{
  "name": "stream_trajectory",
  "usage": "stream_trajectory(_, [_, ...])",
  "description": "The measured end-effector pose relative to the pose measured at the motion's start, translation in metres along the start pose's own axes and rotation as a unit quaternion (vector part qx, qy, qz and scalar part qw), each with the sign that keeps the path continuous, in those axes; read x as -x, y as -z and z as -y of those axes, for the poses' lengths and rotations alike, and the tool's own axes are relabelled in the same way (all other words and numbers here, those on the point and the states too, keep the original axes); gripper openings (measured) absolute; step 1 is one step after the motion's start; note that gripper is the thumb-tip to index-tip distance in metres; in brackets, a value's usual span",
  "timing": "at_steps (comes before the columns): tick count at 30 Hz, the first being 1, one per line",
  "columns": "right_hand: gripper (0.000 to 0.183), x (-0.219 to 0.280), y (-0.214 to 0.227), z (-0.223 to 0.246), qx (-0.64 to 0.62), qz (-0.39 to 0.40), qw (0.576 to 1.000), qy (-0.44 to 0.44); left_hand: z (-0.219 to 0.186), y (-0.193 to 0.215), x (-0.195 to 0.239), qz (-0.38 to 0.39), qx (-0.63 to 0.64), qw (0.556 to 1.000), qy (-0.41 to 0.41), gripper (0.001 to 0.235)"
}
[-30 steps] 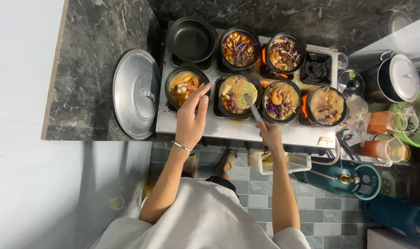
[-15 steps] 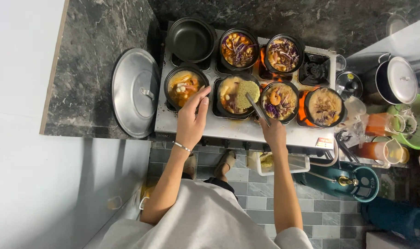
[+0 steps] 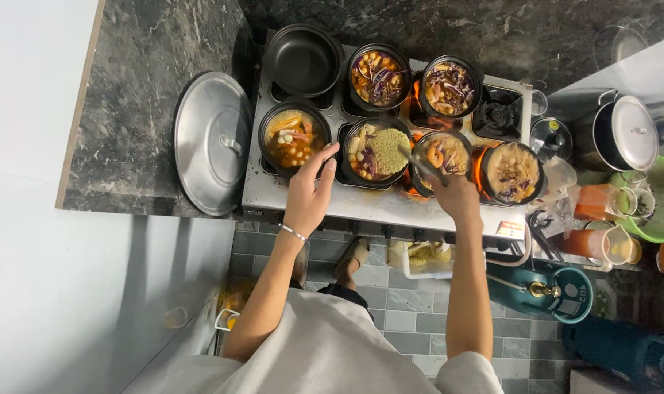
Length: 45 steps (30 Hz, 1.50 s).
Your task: The person stands at a gas stove with multiple clay pots of simmering soup and adds blocks of instant noodles into the pots, using tongs to press and stir the noodles into the broth. They retrieve additional noodle blocks from a container and continue adding and stirring them across the pots.
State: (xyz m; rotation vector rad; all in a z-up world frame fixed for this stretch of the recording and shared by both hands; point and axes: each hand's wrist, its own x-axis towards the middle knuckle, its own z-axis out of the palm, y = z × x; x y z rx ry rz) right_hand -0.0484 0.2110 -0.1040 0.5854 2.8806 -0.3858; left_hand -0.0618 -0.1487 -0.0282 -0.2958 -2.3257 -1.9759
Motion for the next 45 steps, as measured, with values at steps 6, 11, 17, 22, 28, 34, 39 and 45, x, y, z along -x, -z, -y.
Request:
stream_trajectory(6, [0.046, 0.027, 0.023, 0.026, 0.008, 0.060, 0.997, -0.052, -0.015, -0.002, -0.002, 0.002, 0.020, 1.000, 0.010, 0.040])
stream_trajectory(11, [0.041, 0.009, -0.019, 0.025, 0.031, 0.024, 0.999, -0.017, -0.017, -0.004, -0.003, 0.007, 0.016, 1.000, -0.006, 0.039])
stream_trajectory(17, [0.051, -0.013, -0.020, 0.047, 0.079, 0.045, 0.995, -0.029, -0.020, -0.001, -0.006, 0.014, 0.031, 0.999, 0.010, 0.040])
stream_trajectory(22, [0.058, -0.031, -0.026, 0.045, 0.099, 0.080, 0.991, -0.051, -0.009, -0.005, -0.008, 0.016, 0.051, 0.999, -0.005, 0.040])
stream_trajectory(28, [0.050, 0.006, -0.027, 0.060, 0.030, -0.064, 0.997, 0.039, -0.014, -0.003, -0.009, 0.010, 0.051, 0.999, -0.004, 0.041])
stream_trajectory(34, [0.047, 0.002, -0.063, 0.105, -0.084, 0.024, 0.996, -0.009, -0.010, -0.003, -0.009, 0.012, 0.026, 1.000, -0.009, 0.041])
stream_trajectory(39, [0.030, 0.016, -0.073, 0.100, -0.016, -0.111, 0.993, 0.047, -0.011, 0.000, -0.009, 0.021, 0.043, 0.999, -0.003, 0.041])
stream_trajectory(45, [0.029, 0.027, -0.039, 0.055, 0.007, -0.130, 0.991, 0.022, -0.010, 0.001, -0.009, 0.023, 0.029, 0.999, 0.001, 0.040])
